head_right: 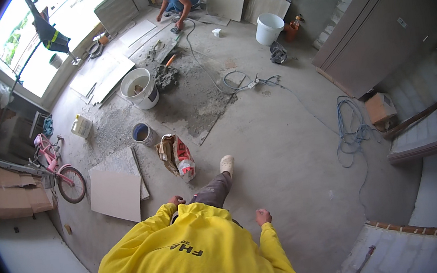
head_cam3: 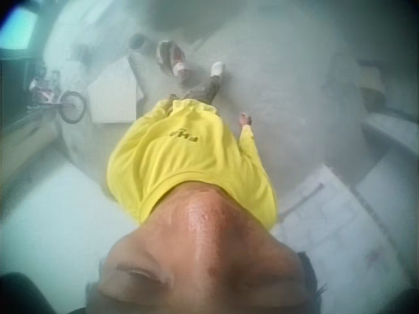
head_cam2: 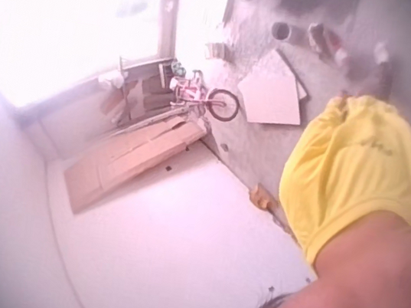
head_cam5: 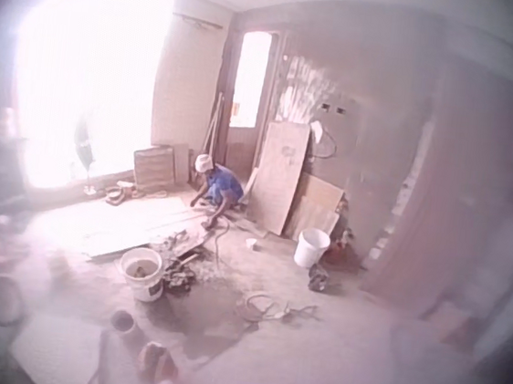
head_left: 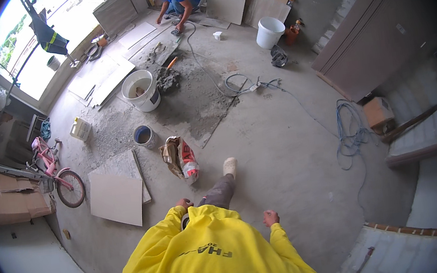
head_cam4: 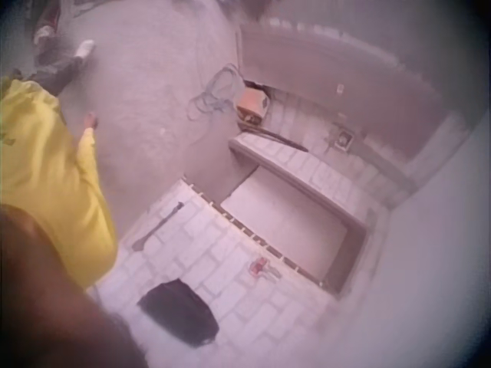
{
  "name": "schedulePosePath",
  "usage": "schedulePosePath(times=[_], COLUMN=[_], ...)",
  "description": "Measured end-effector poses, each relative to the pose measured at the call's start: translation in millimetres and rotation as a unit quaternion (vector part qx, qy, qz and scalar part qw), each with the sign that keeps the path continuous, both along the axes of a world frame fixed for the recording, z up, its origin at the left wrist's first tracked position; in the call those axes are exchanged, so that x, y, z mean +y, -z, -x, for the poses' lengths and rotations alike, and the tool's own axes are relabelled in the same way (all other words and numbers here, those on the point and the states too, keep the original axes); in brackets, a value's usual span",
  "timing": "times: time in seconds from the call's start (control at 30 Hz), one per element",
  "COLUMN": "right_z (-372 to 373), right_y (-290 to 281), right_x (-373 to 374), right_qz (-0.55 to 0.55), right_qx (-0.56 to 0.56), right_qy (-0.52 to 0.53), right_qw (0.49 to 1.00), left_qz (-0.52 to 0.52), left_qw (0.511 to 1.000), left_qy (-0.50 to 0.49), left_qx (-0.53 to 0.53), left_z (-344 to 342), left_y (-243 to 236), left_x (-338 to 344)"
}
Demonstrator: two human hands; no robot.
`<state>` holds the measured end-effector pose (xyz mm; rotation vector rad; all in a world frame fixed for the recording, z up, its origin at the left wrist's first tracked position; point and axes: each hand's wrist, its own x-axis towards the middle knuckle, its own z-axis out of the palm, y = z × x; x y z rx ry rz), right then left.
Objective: The person carries a large ceramic tile into a room under renovation, places it on the floor, and then uses an angle grinder to cut the tile along a marked line. The person sits on the floor during the cutting process.
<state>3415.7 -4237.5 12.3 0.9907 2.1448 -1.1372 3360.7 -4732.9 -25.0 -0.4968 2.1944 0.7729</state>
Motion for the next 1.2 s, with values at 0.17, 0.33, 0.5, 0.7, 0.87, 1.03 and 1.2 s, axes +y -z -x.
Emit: schedulePosePath(times=[0.17,0.33,0.5,0.7,0.87,1.03,1.2], right_z=[60,115,201,298,398,503,607], right_y=[-27,-31,-15,12,30,-3,-23], right_x=[34,78,112,169,256,355,440], right_qz=[0.033,-0.070,-0.095,-0.070,-0.004,-0.050,-0.015], right_qx=[-0.031,0.023,0.029,0.057,0.120,0.096,-0.106], right_qy=[0.026,-0.085,-0.038,-0.033,0.021,-0.081,-0.045], right_qw=[0.999,0.994,0.994,0.995,0.993,0.991,0.993], left_qz=[0.017,0.014,-0.313,-0.283,-0.084,0.071,0.045], left_qw=[0.997,0.991,0.930,0.901,0.972,0.994,0.990], left_qy=[0.026,0.136,0.119,0.193,0.166,0.052,-0.111], left_qx=[-0.075,-0.010,0.151,0.268,0.146,-0.063,-0.078], left_z=[78,257,473,619,635,567,520], left_y=[32,-14,-150,-209,-95,-32,-42], left_x=[10,96,283,429,426,353,358])
